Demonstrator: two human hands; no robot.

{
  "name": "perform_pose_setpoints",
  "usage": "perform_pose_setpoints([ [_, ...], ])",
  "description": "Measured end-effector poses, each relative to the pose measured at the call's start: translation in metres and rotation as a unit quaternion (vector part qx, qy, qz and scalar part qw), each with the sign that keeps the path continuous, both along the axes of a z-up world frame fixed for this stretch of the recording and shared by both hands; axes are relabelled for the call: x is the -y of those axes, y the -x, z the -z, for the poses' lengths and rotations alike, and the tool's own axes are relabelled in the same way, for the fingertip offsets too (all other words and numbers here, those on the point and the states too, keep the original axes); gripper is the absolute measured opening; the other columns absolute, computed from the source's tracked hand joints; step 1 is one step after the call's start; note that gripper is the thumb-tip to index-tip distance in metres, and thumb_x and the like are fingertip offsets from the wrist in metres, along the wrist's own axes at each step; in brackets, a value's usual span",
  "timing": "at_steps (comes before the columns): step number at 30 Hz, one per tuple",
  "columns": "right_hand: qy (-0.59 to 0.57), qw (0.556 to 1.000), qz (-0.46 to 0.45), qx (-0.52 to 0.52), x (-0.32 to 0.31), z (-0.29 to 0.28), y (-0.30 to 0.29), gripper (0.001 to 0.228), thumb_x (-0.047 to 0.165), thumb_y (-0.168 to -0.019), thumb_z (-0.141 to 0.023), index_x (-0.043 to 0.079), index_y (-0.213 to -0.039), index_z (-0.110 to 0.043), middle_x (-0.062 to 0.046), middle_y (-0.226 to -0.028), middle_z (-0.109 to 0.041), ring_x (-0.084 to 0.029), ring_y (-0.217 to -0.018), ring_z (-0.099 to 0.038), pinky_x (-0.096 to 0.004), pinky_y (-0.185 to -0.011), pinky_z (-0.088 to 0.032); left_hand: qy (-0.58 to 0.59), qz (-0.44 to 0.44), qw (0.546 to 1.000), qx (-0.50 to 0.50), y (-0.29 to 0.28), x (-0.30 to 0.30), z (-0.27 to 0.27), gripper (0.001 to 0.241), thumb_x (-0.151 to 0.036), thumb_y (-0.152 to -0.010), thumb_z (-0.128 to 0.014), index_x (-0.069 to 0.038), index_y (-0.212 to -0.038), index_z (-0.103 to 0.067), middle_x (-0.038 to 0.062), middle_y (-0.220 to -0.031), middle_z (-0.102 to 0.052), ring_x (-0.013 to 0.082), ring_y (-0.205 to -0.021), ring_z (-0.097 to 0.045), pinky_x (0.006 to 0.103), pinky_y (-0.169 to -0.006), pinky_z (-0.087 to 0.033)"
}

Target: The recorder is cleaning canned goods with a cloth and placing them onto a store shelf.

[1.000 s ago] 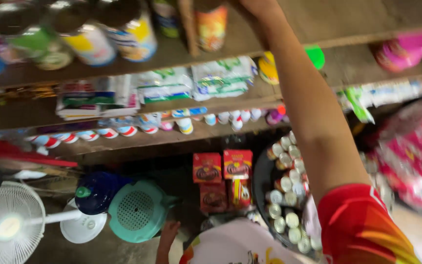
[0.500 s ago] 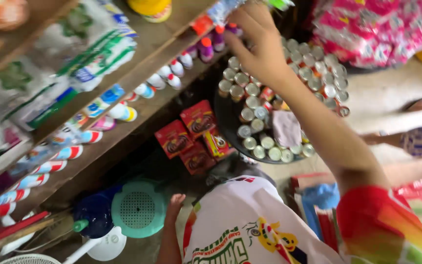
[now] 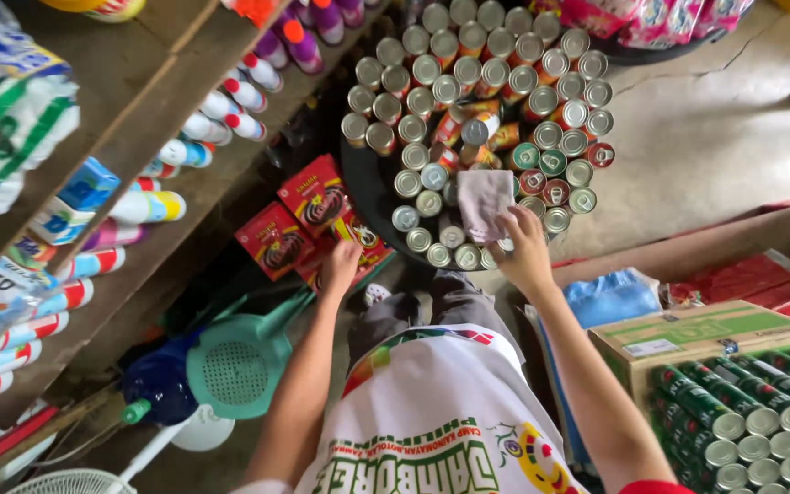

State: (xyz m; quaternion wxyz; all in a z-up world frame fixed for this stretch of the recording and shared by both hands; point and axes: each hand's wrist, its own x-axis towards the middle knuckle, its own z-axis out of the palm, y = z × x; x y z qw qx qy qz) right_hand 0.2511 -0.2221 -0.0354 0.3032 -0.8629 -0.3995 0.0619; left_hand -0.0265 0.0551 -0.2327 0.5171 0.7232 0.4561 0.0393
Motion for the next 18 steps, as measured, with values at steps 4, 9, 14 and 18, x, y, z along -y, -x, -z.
perform_pose_setpoints([
  [4, 0.065, 0.997, -0.007, -0.027, 0.003, 0.032, 0.003, 0.080, 0.025, -0.070, -0.087, 0.013, -0.143, -0.057, -0.022, -0.156, -0.043, -0.043, -0.147, -0.037, -0.053, -0.116, -0.036, -0.057, 0.021, 0.996, 0.060, -0.092, 0.013, -0.019, 0.030, -0.026, -0.093, -0.073, -0.003, -0.112, -0.067, 0.014, -0.100, -0.075, 0.0298, -0.094, -0.074, 0.0402, -0.082, -0.058],
  [9, 0.159, 0.987, 0.002, -0.041, -0.011, 0.049, 0.004, 0.102, 0.038, -0.067, -0.089, 0.015, -0.154, -0.040, -0.023, -0.163, -0.024, -0.045, -0.150, -0.024, -0.064, -0.114, -0.025, -0.202, 0.002, 0.976, 0.085, -0.153, 0.021, -0.039, 0.040, -0.011, -0.087, -0.073, -0.003, -0.122, -0.058, 0.019, -0.114, -0.062, 0.0339, -0.097, -0.063, 0.0416, -0.085, -0.053],
  [14, 0.175, 0.984, -0.014, -0.006, -0.017, 0.062, 0.004, 0.100, 0.035, -0.069, -0.088, 0.016, -0.155, -0.040, -0.023, -0.165, -0.023, -0.044, -0.152, -0.024, -0.064, -0.117, -0.025, -0.150, -0.091, 0.981, 0.083, -0.179, -0.008, -0.011, 0.040, -0.010, -0.089, -0.067, -0.002, -0.126, -0.055, 0.017, -0.120, -0.061, 0.0287, -0.098, -0.064, 0.0390, -0.089, -0.054],
  [18, 0.169, 0.984, -0.060, -0.011, -0.021, 0.069, -0.001, 0.100, 0.027, -0.069, -0.084, 0.013, -0.158, -0.040, -0.024, -0.167, -0.024, -0.043, -0.155, -0.025, -0.059, -0.120, -0.028, -0.122, -0.148, 0.978, 0.081, -0.205, -0.028, -0.007, 0.047, -0.016, -0.087, -0.072, 0.002, -0.126, -0.051, 0.019, -0.121, -0.059, 0.0294, -0.101, -0.063, 0.0391, -0.089, -0.054],
])
